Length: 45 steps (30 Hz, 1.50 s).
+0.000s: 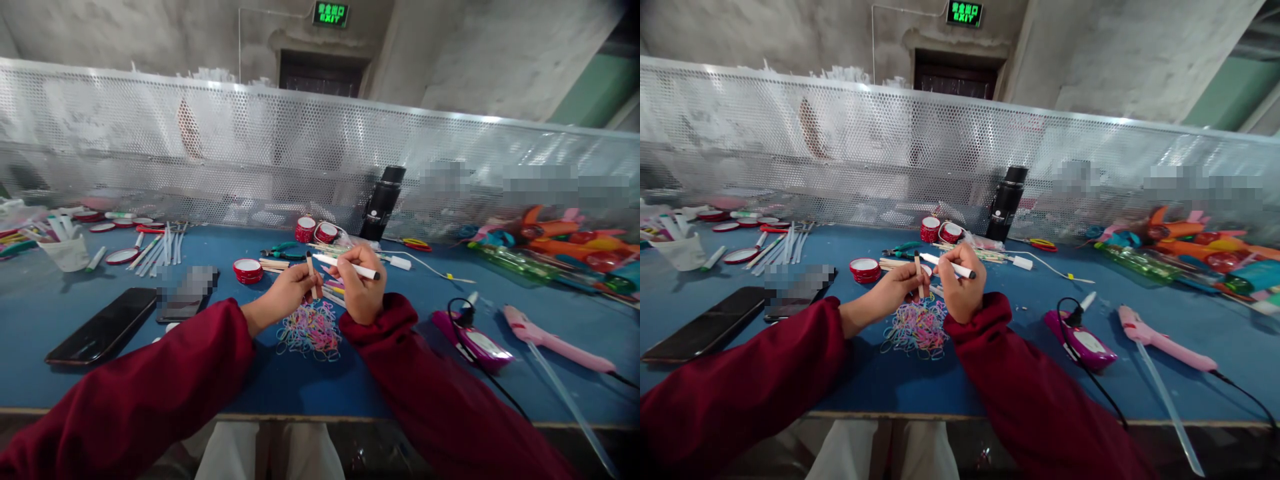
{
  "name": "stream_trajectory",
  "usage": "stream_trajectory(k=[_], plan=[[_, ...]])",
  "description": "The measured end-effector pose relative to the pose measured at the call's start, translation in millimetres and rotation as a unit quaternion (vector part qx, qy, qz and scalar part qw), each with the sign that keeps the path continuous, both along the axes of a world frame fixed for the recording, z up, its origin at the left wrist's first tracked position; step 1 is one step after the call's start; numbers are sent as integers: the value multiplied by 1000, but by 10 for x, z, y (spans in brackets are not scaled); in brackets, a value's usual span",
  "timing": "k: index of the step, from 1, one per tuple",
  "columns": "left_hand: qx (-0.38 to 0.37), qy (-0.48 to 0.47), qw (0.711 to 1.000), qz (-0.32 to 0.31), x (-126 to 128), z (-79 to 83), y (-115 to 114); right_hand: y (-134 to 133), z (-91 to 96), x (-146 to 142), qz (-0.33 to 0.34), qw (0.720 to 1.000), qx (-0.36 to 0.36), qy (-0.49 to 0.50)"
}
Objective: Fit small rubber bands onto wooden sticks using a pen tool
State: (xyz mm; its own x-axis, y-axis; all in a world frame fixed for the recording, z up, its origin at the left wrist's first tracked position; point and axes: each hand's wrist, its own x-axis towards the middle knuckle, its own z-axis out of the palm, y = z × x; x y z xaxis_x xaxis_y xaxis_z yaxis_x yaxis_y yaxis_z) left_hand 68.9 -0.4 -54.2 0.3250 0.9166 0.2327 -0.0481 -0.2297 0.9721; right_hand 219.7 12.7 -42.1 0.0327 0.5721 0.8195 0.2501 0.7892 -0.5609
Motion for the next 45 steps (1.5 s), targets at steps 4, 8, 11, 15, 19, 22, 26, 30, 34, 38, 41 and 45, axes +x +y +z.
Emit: stream_trajectory(k=[4, 8, 11, 15, 19, 22, 26, 30, 34, 38, 41, 45], plan=[[0, 2, 1000, 2, -3, -12, 12, 4, -6, -2, -4, 1000, -3, 13], [0, 1, 1000, -4, 1, -17, 20, 2, 3, 1, 6, 1000, 0, 6], [-9, -7, 1000, 2, 5, -9, 12, 5, 5, 3, -1, 1000, 0, 6], [-3, -1, 1000, -4, 7, 8, -3, 12, -8, 3, 8, 1000, -5, 16], [0, 0, 1000, -6, 5, 9, -4, 14, -18, 4, 10, 1000, -12, 9], [-1, -1, 1000, -1, 3, 1, 3, 12, -17, 3, 5, 1000, -10, 21], [0, 6, 1000, -6, 2, -3, 9, 8, -15, 0, 13, 1000, -10, 17], [0, 7, 1000, -1, 3, 2, 4, 7, -11, -1, 4, 1000, -9, 16], [3, 8, 1000, -6, 0, -5, 0, 4, -7, 0, 11, 1000, -7, 18], [14, 8, 1000, -12, -5, -19, 8, 1, -7, -3, 4, 1000, -7, 9], [10, 7, 1000, -12, -6, -20, 14, 0, -7, -6, 6, 1000, -7, 24], [6, 8, 1000, -10, -4, -12, 10, 3, -7, -7, 13, 1000, -5, 17]])
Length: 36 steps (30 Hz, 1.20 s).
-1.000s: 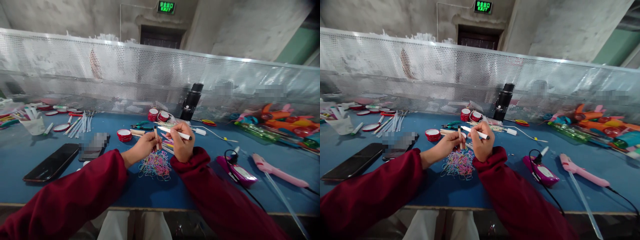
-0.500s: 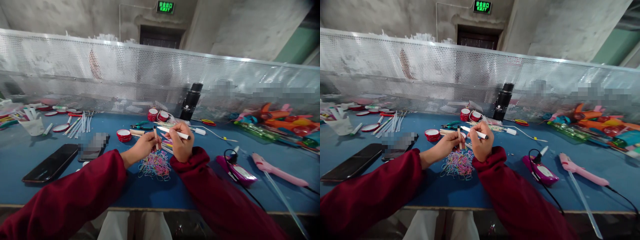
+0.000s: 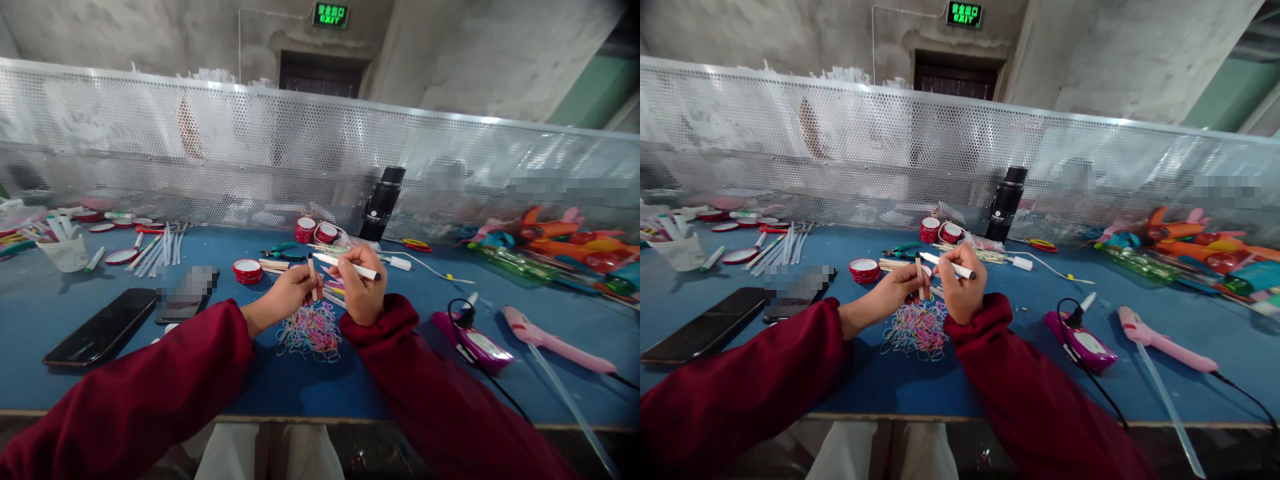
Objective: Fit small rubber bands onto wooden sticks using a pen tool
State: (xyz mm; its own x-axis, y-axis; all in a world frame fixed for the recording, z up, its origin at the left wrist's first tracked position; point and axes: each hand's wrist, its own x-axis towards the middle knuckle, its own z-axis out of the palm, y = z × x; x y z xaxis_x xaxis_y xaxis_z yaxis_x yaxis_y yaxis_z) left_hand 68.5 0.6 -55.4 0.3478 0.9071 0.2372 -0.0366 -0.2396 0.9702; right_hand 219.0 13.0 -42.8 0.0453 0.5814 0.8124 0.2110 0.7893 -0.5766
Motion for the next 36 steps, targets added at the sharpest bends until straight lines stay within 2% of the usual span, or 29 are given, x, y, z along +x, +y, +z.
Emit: stream_trajectory(k=[36], plan=[[3, -7, 1000, -1, 7, 3, -3, 6, -24, 8, -1, 1000, -7, -18]])
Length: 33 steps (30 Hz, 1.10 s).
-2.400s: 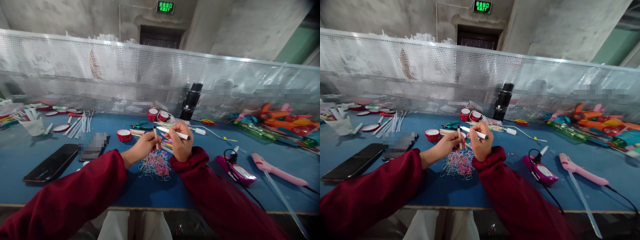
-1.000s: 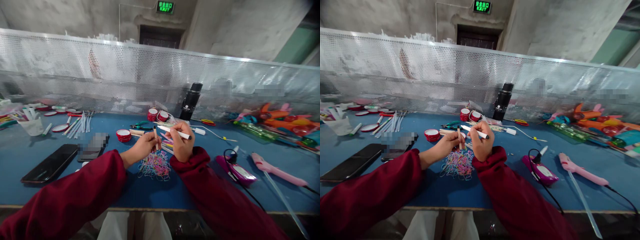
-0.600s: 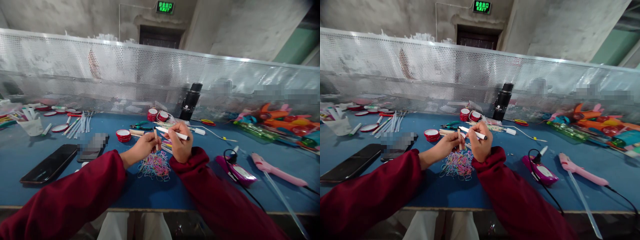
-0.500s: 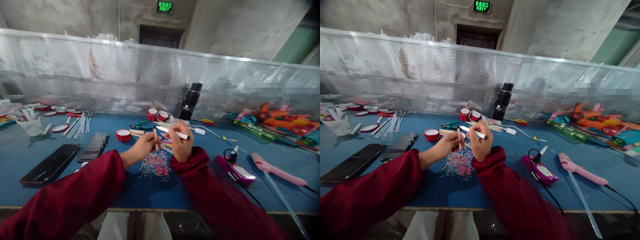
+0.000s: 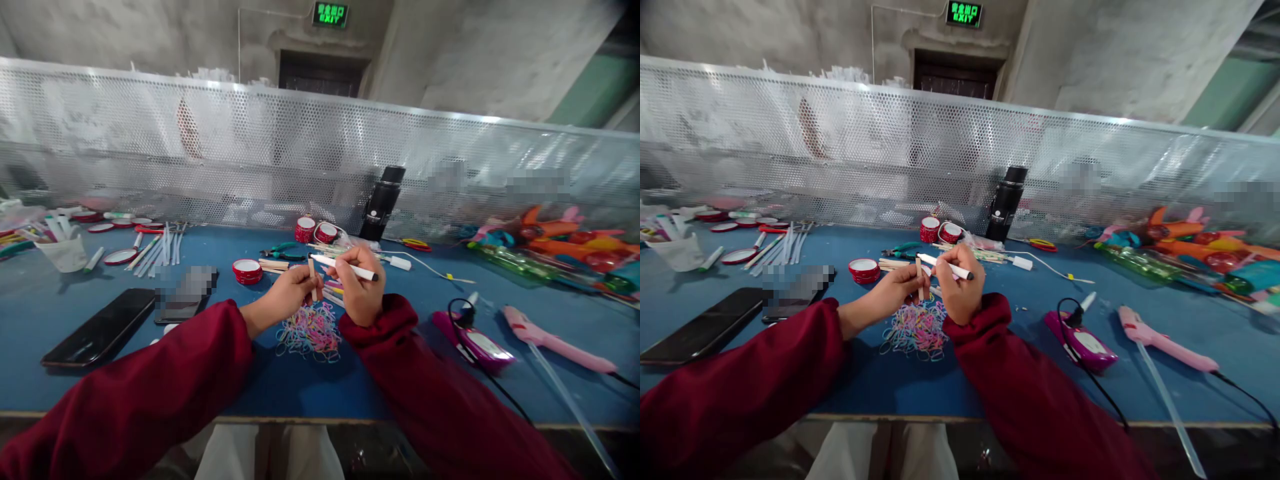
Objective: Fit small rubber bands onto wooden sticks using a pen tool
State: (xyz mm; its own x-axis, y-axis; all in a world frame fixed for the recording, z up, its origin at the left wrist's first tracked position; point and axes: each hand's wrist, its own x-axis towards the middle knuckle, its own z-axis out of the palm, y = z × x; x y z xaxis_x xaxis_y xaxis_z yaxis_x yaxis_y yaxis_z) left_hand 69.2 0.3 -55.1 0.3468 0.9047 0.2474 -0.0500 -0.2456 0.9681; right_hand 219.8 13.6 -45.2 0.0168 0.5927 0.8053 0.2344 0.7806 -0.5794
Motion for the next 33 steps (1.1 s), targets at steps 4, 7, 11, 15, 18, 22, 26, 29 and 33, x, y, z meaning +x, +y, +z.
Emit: stream_trajectory(k=[4, 7, 11, 15, 18, 22, 26, 29, 33], plan=[[-3, 4, 1000, 1, 2, 11, -6, 0, 6, -4, 0, 1000, 5, 17], [-4, 6, 1000, 3, 5, 7, -5, -12, 22, -8, 2, 1000, 8, 3], [-7, 6, 1000, 5, 6, 5, -3, -14, 23, -5, -8, 1000, 10, 13], [-20, 5, 1000, 7, -5, -3, 10, -3, 30, -14, -16, 1000, 13, 4], [-2, 2, 1000, 14, -18, -17, 20, 9, 69, -26, -30, 998, 23, 40], [34, -1, 999, 28, -23, -20, 8, 38, 98, -22, -29, 999, -1, 25], [50, -15, 998, 41, -13, -12, 0, 79, 23, -37, -29, 998, -38, -44], [54, 2, 998, 45, -8, -4, 5, 114, -52, -68, 7, 998, -55, -26], [42, 18, 998, 32, -7, 37, -21, 149, -99, -96, 52, 995, -79, 24]])
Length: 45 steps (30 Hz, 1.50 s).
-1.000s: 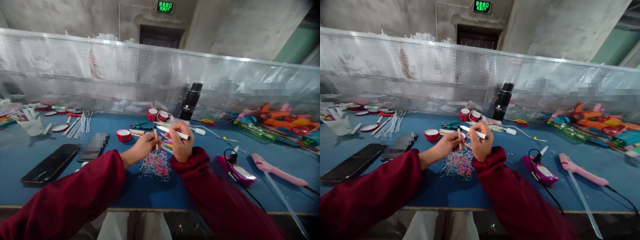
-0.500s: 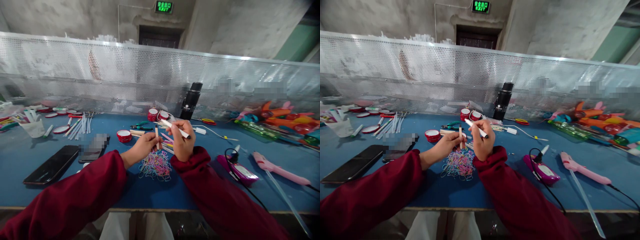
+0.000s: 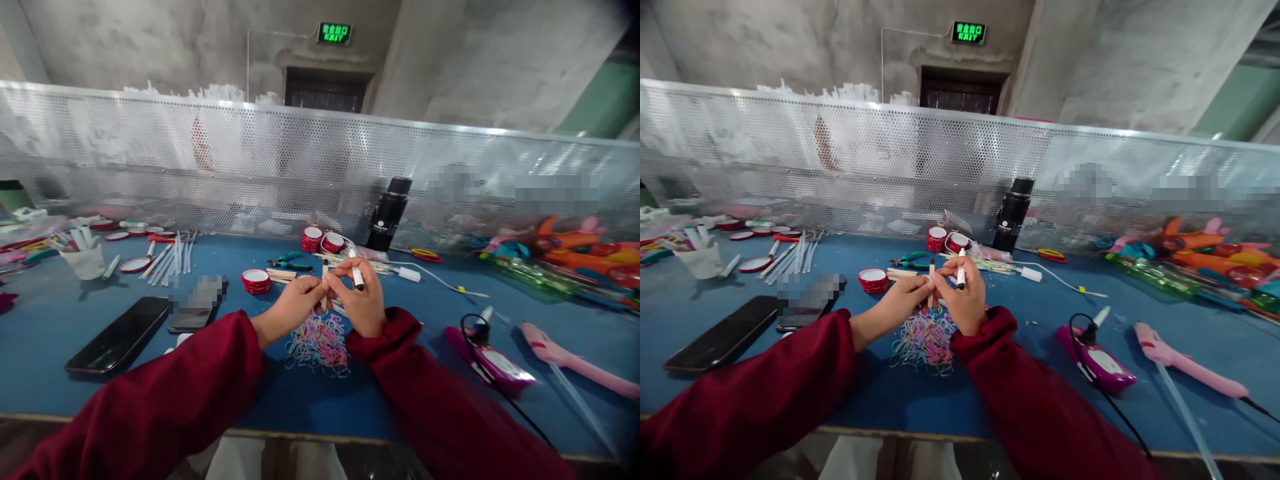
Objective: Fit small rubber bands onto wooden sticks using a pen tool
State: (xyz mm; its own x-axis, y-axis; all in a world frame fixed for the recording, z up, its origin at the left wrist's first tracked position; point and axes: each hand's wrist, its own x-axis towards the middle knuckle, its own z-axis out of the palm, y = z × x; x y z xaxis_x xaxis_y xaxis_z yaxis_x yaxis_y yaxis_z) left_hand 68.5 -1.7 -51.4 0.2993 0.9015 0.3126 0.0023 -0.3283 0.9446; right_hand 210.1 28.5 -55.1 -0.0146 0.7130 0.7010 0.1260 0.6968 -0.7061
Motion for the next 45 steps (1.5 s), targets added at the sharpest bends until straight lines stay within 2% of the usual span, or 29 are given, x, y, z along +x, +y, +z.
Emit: stream_trajectory(k=[6, 8, 10, 14, 17, 21, 24, 27, 31, 33, 35, 41, 43, 45], plan=[[-74, -28, 995, -64, 11, 44, -58, 1, 10, 2, 59, 997, -47, 26], [-79, -36, 994, -71, 18, 41, -62, -7, 39, 19, 57, 998, -37, 17], [-77, -62, 994, -38, 15, 41, -57, -13, 87, 49, 26, 1000, -5, 14], [-82, -123, 985, 90, -26, 50, -29, -5, 212, 137, -90, 993, 72, 31], [-92, -149, 977, 119, -57, 51, -14, 32, 265, 203, -147, 983, 101, 40], [-113, -167, 970, 135, -64, 61, -7, 141, 233, 262, -173, 980, 99, 12], [-125, -200, 961, 145, -61, 82, 2, 271, 147, 304, -175, 980, 86, -44], [-140, -234, 951, 145, -64, 105, 2, 427, 22, 350, -176, 964, 59, -193], [-150, -249, 947, 139, -67, 123, -11, 611, -180, 361, -206, 884, 1, -420], [-155, -239, 949, 136, -67, 122, -13, 673, -269, 335, -216, 842, -26, -493], [-155, -224, 954, 129, -68, 110, -7, 709, -330, 300, -216, 822, -29, -527], [-151, -192, 964, 107, -80, 36, 40, 725, -367, 231, -247, 811, -16, -530], [-148, -191, 964, 108, -83, 26, 44, 720, -356, 223, -258, 821, -19, -509], [-144, -191, 964, 115, -82, 34, 38, 703, -328, 219, -255, 844, -19, -472]])
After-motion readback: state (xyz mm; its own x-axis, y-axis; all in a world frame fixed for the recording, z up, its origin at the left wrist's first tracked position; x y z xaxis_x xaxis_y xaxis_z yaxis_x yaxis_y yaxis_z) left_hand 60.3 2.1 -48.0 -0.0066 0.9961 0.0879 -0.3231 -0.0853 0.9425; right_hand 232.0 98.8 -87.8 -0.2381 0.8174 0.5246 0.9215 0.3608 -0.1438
